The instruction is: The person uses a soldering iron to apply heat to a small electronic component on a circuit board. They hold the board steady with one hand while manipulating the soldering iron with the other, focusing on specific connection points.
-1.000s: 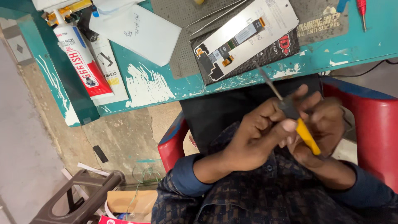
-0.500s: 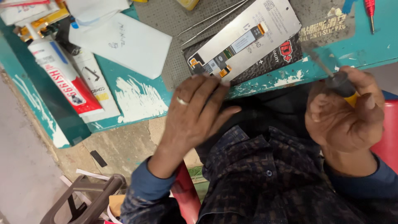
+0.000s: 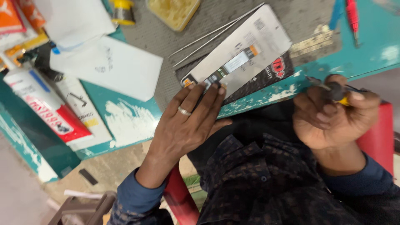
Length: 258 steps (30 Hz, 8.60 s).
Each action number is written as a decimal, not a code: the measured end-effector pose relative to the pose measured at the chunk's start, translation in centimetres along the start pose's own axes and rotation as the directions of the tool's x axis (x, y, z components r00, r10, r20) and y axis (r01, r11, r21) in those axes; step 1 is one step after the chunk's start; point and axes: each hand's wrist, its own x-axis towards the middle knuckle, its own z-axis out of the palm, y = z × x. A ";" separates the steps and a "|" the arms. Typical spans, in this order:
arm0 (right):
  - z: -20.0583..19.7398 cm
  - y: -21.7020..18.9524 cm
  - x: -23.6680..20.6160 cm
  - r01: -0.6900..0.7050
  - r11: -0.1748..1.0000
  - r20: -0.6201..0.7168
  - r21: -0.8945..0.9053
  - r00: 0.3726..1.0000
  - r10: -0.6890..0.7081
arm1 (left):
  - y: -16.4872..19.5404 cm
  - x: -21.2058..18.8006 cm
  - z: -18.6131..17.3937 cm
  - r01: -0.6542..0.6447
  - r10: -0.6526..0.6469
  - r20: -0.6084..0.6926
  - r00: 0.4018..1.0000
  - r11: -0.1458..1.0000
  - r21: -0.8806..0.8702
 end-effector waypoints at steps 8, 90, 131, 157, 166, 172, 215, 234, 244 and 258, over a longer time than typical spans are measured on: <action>1.3 0.8 0.8 0.016 0.995 0.012 0.098 1.000 -0.017 | -0.2 -0.1 0.3 0.001 -0.003 -0.043 0.999 0.998 -0.057; -2.8 -8.6 -7.9 0.451 -0.319 0.303 -0.833 0.856 0.419 | 1.0 -0.8 -1.1 -0.050 0.051 0.084 0.995 0.999 -0.008; -5.1 -11.9 -11.8 -0.325 -0.201 -0.382 -0.924 0.794 0.472 | 0.6 0.0 -1.6 -0.044 0.045 0.078 0.996 0.999 -0.008; -11.2 -8.3 -15.1 0.057 -0.133 0.016 -0.989 0.957 0.291 | 0.4 0.5 -2.0 -0.042 0.041 0.065 0.997 0.999 0.016; -11.9 -7.3 -14.7 -0.153 -0.109 -0.167 -0.982 0.977 0.134 | 0.3 0.5 -2.1 -0.046 0.046 0.072 0.996 0.999 -0.004; -8.7 -9.1 -12.6 -0.526 -0.026 -0.489 -0.850 0.770 0.410 | 0.4 0.4 -2.0 -0.038 0.038 0.072 0.997 0.999 -0.002; -8.3 -11.5 -14.4 -0.079 -0.146 -0.146 -0.986 0.834 0.533 | 0.6 0.3 -2.0 -0.032 0.034 0.086 0.996 0.999 -0.026; -9.4 -12.1 -14.5 -0.042 -0.262 -0.187 -0.964 0.810 0.556 | 0.4 0.3 -2.1 -0.051 0.050 0.089 0.995 0.999 0.008; -11.1 -10.1 -16.6 0.243 -0.323 0.148 -0.914 0.945 0.292 | 0.4 0.3 -2.1 -0.048 0.049 0.089 0.995 0.999 -0.007; -8.6 -11.7 -13.3 0.261 -0.197 0.065 -0.945 0.741 0.669 | 0.6 0.0 -1.8 -0.039 0.041 0.092 0.995 0.999 -0.025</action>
